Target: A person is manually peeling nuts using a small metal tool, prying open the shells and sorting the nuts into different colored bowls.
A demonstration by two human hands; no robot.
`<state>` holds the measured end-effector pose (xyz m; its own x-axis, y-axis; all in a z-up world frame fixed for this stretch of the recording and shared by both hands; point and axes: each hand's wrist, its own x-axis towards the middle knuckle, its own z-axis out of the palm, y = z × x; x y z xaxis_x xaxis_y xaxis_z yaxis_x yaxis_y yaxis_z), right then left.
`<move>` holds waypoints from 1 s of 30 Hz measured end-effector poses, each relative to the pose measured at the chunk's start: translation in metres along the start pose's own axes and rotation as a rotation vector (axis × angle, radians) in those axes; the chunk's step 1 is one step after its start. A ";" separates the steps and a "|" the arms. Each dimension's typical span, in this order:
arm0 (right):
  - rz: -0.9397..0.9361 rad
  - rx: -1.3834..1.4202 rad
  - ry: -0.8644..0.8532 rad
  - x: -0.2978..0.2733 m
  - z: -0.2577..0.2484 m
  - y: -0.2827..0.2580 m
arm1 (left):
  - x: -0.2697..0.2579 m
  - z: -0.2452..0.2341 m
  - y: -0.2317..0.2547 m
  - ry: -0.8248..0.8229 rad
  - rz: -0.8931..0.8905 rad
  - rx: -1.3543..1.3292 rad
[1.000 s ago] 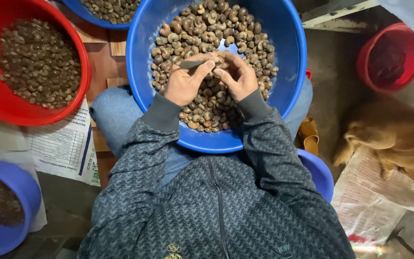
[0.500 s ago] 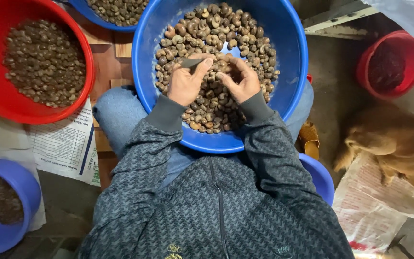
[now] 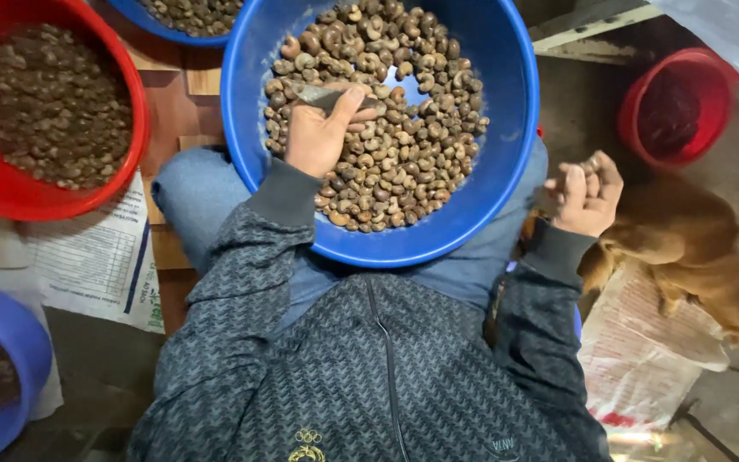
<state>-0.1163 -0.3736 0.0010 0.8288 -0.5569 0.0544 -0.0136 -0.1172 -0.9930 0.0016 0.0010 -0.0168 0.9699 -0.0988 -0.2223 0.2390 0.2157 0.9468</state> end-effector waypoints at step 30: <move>-0.042 -0.155 0.093 -0.030 -0.051 0.047 | -0.002 -0.010 0.005 -0.226 0.114 -0.248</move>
<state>-0.1707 -0.4046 -0.0424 0.7752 -0.6217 0.1122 -0.0718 -0.2631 -0.9621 0.0009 0.0114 -0.0142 0.9631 -0.2667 -0.0348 0.1600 0.4642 0.8712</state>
